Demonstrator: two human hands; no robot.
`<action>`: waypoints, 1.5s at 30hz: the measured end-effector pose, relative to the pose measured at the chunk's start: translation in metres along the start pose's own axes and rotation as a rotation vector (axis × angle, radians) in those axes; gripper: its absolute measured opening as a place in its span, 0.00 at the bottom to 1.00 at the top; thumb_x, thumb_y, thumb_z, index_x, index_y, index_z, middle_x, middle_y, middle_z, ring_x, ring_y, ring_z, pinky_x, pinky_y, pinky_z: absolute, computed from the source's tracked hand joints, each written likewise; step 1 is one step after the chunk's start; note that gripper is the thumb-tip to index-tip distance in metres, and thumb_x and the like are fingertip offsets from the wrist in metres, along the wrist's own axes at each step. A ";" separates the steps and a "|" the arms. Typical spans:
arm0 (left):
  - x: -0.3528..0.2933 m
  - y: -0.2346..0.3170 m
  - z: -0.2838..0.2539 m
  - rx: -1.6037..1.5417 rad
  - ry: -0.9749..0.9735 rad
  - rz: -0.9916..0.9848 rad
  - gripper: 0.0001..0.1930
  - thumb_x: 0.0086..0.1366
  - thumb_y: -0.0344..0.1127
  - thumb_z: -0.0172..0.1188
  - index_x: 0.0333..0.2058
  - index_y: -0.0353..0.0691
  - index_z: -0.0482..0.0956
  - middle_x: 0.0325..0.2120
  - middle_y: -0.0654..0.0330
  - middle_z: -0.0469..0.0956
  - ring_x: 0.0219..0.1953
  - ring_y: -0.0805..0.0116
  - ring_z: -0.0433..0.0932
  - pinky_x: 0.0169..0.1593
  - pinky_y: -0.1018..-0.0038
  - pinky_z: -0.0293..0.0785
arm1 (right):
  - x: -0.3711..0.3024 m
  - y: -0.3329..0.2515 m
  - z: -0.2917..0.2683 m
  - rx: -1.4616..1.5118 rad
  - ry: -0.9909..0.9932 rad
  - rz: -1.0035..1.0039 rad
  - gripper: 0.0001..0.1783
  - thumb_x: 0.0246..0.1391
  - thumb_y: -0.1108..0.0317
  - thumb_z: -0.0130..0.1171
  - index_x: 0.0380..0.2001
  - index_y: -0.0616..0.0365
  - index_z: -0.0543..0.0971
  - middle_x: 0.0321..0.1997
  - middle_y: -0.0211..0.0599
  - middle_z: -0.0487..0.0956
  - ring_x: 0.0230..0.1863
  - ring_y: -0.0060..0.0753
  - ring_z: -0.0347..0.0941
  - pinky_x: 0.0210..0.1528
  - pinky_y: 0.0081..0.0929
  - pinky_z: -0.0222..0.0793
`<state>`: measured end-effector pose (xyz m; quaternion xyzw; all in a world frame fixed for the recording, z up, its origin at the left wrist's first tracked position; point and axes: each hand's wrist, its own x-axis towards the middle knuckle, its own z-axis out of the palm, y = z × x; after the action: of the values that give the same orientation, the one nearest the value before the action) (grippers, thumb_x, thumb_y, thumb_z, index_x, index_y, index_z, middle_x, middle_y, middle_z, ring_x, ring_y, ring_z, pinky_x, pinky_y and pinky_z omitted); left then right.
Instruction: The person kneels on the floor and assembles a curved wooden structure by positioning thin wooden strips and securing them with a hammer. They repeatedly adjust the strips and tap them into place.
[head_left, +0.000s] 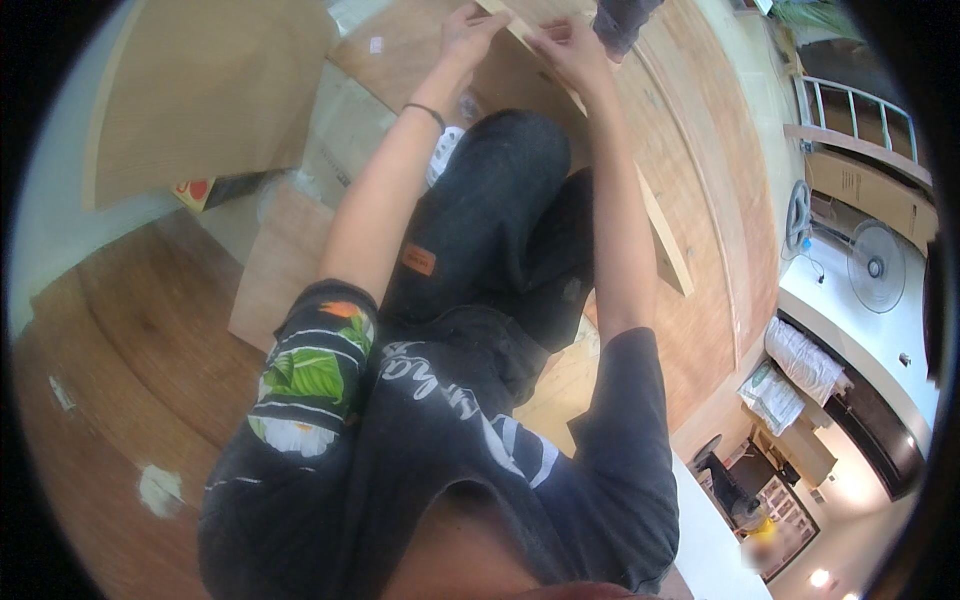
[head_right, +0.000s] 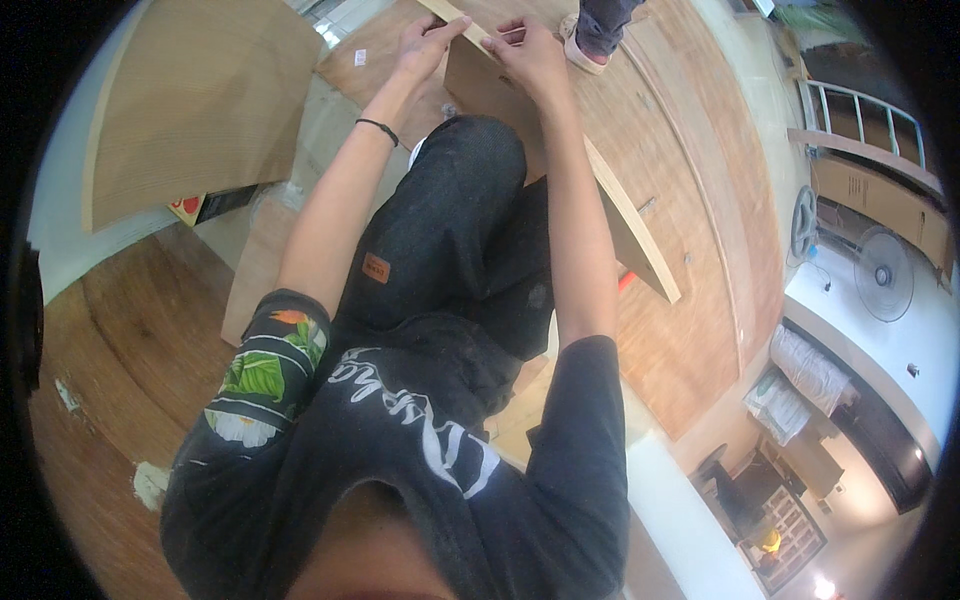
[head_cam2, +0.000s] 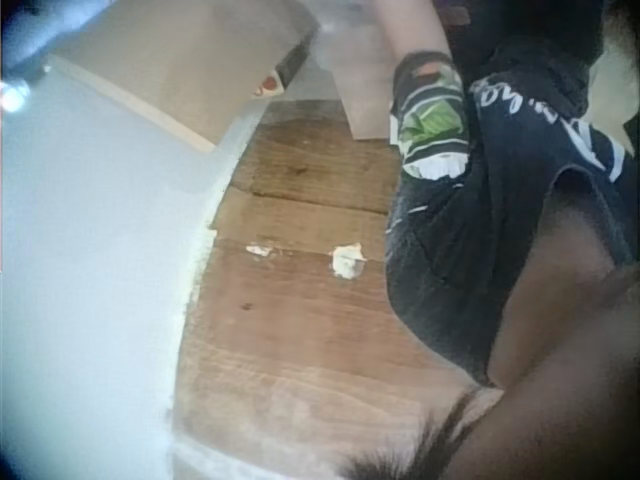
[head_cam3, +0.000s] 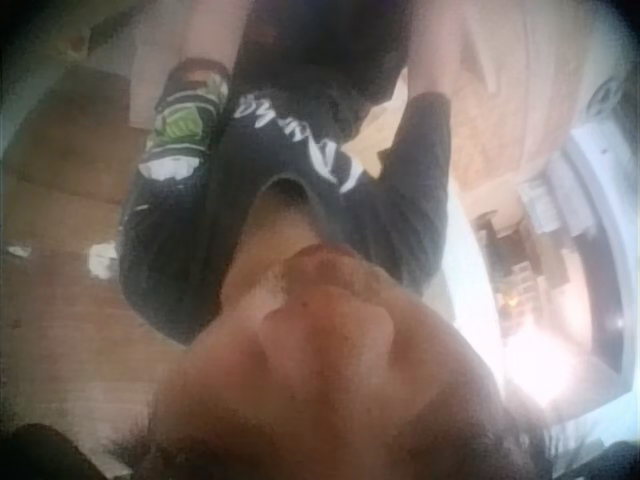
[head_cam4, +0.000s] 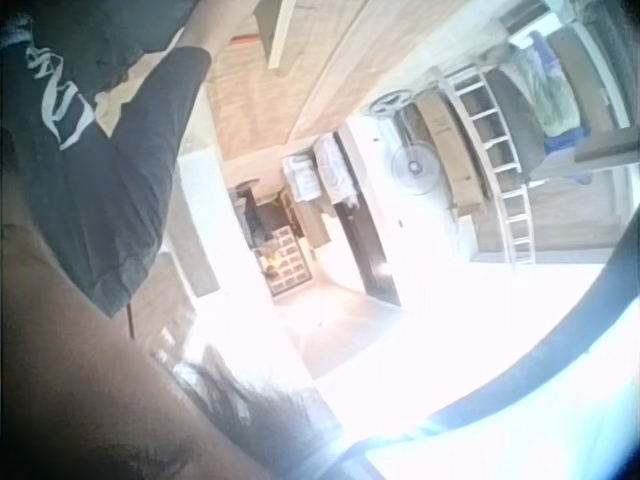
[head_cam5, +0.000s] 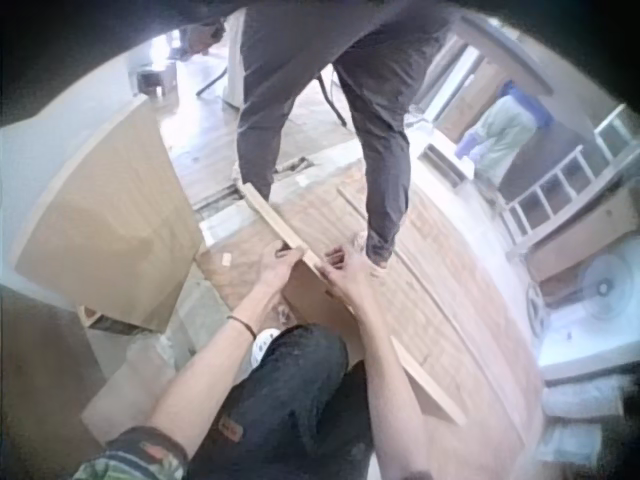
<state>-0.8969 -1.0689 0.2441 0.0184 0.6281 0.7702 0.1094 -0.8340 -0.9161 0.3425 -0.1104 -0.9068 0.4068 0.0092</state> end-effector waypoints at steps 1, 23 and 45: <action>0.000 -0.001 0.002 -0.001 -0.009 0.010 0.19 0.61 0.44 0.67 0.45 0.36 0.81 0.39 0.61 0.80 0.43 0.74 0.76 0.50 0.76 0.70 | 0.002 0.000 0.001 -0.003 0.047 -0.071 0.24 0.51 0.54 0.68 0.44 0.62 0.80 0.37 0.44 0.84 0.37 0.33 0.81 0.39 0.30 0.76; 0.013 0.004 0.010 -0.476 -0.022 -0.100 0.18 0.67 0.38 0.61 0.52 0.37 0.76 0.39 0.62 0.78 0.39 0.73 0.77 0.41 0.76 0.75 | 0.008 0.013 0.018 0.182 0.052 -0.087 0.17 0.49 0.62 0.69 0.39 0.62 0.83 0.33 0.39 0.83 0.32 0.27 0.79 0.36 0.25 0.74; -0.015 0.003 0.019 -0.222 -0.006 -0.031 0.20 0.64 0.48 0.64 0.48 0.40 0.77 0.44 0.62 0.79 0.51 0.73 0.72 0.59 0.69 0.63 | 0.018 -0.022 -0.003 0.179 0.395 -0.300 0.16 0.66 0.64 0.49 0.51 0.62 0.72 0.40 0.50 0.80 0.42 0.46 0.78 0.46 0.37 0.73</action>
<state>-0.8793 -1.0541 0.2524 -0.0012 0.5390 0.8330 0.1248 -0.8556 -0.9240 0.3598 -0.0509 -0.8539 0.4503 0.2559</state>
